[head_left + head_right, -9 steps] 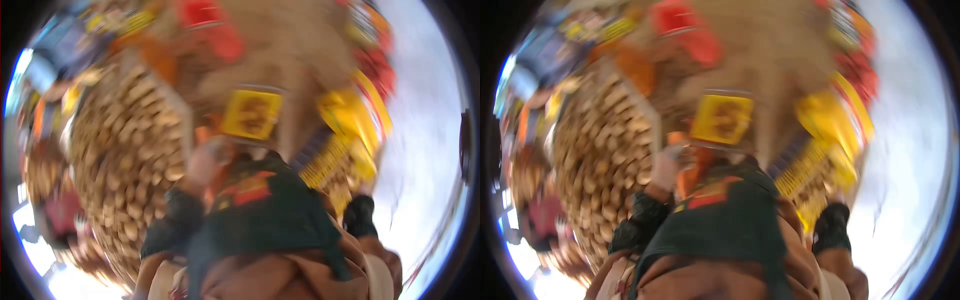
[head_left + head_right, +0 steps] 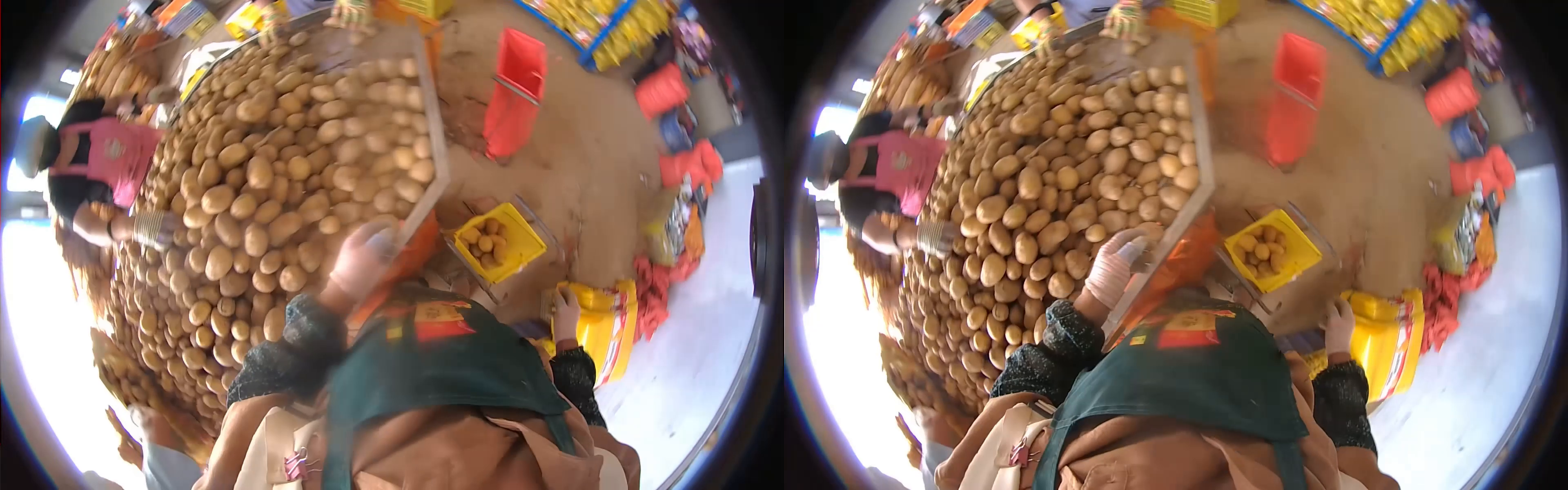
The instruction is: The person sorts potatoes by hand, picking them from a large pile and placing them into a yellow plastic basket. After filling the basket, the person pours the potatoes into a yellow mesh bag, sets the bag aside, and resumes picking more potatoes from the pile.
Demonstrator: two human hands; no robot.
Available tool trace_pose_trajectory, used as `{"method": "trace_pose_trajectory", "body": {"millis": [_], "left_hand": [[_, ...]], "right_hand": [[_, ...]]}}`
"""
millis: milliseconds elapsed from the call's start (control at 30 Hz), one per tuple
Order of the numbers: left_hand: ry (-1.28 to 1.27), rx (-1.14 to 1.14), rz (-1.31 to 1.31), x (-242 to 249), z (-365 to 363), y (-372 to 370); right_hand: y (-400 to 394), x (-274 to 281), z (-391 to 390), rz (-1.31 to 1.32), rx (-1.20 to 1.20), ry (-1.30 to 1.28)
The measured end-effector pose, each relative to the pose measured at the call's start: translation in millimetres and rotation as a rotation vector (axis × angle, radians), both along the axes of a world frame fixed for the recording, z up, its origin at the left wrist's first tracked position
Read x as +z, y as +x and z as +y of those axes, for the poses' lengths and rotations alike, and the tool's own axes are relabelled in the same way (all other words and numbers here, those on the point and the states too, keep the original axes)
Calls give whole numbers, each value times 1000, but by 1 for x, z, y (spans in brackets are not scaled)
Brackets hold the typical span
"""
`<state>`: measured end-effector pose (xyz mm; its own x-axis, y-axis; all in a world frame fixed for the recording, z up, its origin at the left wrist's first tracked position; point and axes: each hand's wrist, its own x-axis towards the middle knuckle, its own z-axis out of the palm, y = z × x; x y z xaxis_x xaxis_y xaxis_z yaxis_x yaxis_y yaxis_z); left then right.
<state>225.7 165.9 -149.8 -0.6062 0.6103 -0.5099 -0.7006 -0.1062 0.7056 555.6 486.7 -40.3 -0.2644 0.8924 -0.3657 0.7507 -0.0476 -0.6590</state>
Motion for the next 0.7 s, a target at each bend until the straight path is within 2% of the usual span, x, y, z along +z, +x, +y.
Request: {"method": "trace_pose_trajectory", "body": {"millis": [33,67,100,133,167,200,233,267,300,333,367,400,433,467,500,600,633,700], "left_hand": [[-76,80,93,1,-30,-20],[-166,157,186,0,-60,-40],[-265,231,275,0,-89,-61],[-378,380,181,34,-115,-91],[-558,413,533,21,-166,-137],[-704,443,819,2,-200,-152],[-737,520,806,7,-218,-163],[-769,595,804,19,-236,-182],[-729,630,650,43,-256,-210],[-819,663,748,36,-269,-218],[-852,662,812,40,-298,-259],[-879,662,849,37,-310,-274],[-973,584,1003,39,-311,-280],[-1066,499,1150,48,-309,-281],[-1152,408,1312,57,-308,-289],[-1232,253,1317,67,-295,-324],[-1310,203,1409,57,-296,-336],[-1296,243,1385,64,-296,-348]], "right_hand": [[-70,-24,-13,15,162,-10],[-107,-46,-1,-43,288,-34],[-147,-85,3,39,841,448],[-223,-94,-34,104,781,197],[-318,-98,-98,185,711,-64],[-365,-109,-121,313,831,-46],[-413,-93,-152,323,866,-314],[-463,-91,-187,392,1098,-49],[-520,-91,-227,497,1212,-8],[-554,-93,-256,577,1333,33],[-613,-82,-301,673,1361,-39],[-644,-79,-330,655,1400,-111],[-664,-86,-349,697,1448,-99],[-677,-89,-365,739,1536,67],[-691,-82,-385,600,1566,56],[-728,-81,-428,330,1643,244],[-734,-84,-430,290,1679,307],[-746,-93,-435,204,1748,433]]}}
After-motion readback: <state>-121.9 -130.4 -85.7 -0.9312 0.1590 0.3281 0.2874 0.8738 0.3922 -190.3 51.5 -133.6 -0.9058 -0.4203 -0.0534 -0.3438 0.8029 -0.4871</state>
